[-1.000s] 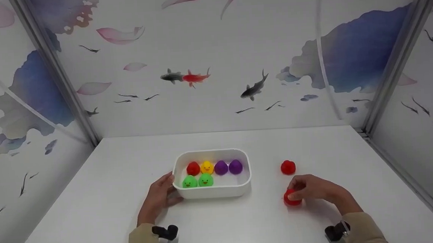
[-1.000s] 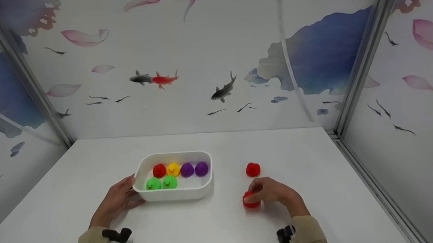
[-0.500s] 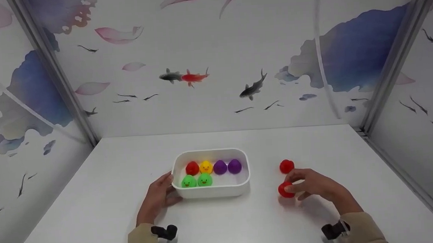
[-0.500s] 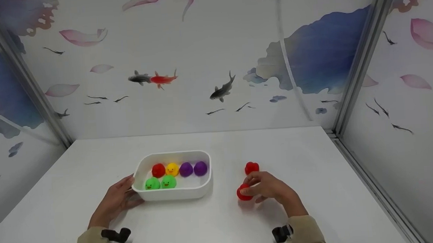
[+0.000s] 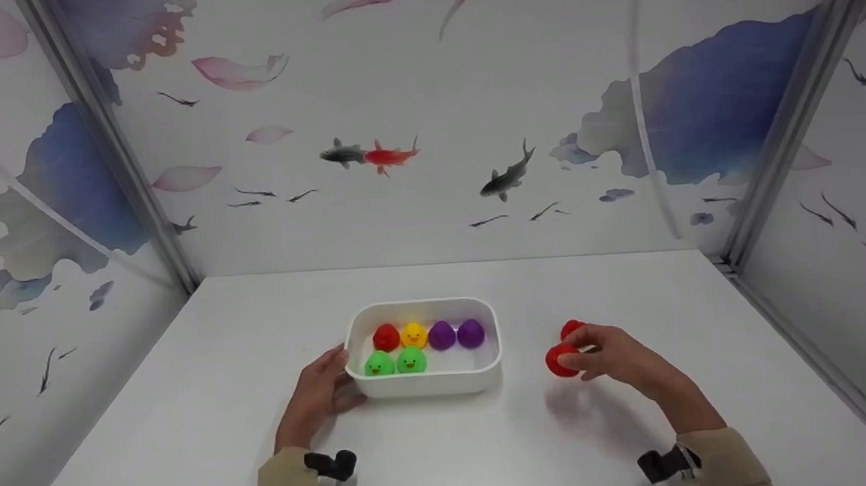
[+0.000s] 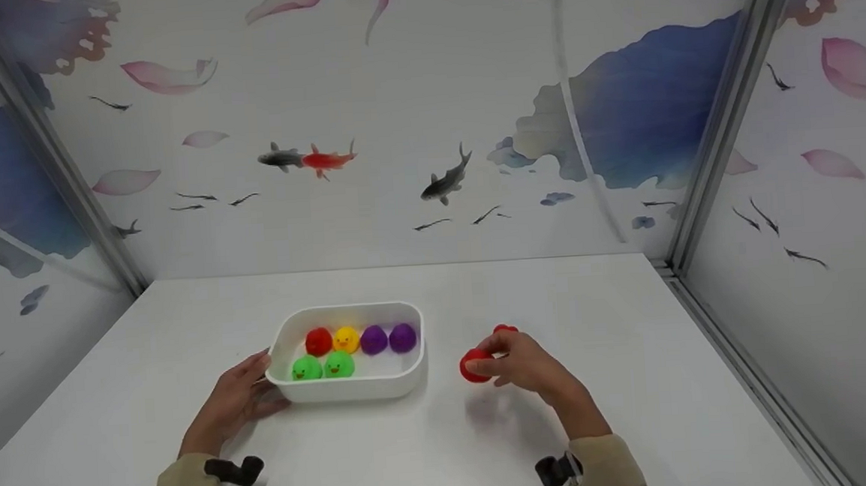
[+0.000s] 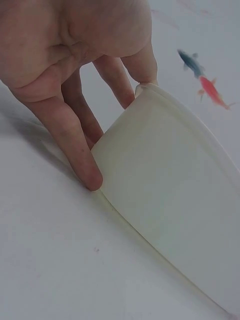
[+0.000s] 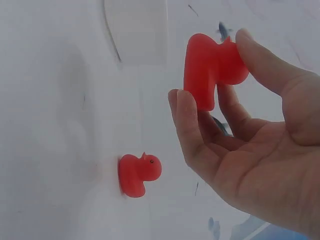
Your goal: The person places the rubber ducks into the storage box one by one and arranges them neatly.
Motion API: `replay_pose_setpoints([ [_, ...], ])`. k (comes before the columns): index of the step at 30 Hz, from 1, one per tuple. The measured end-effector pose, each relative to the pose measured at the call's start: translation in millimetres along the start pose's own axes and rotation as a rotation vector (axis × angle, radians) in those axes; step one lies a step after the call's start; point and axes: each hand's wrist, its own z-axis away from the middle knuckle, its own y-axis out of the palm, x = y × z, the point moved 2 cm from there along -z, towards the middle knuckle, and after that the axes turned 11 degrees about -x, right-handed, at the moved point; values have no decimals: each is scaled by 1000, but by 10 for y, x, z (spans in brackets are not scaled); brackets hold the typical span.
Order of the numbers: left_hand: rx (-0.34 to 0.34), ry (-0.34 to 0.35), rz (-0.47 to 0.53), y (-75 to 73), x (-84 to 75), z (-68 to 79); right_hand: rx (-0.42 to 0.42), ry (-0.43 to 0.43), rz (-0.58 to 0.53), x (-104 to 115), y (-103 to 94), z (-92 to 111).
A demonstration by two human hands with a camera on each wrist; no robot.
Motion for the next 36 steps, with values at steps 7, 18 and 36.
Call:
replay_pose_setpoints([
  [7, -5, -10, -13, -20, -5, -8, -39, -64, -20, 102, 62, 45],
  [18, -21, -16, -25, -73, 28, -29, -31, -107, -42, 230, 191, 63],
  [36, 2, -1, 9, -14, 18, -15, -97, -95, -16, 307, 417, 42],
])
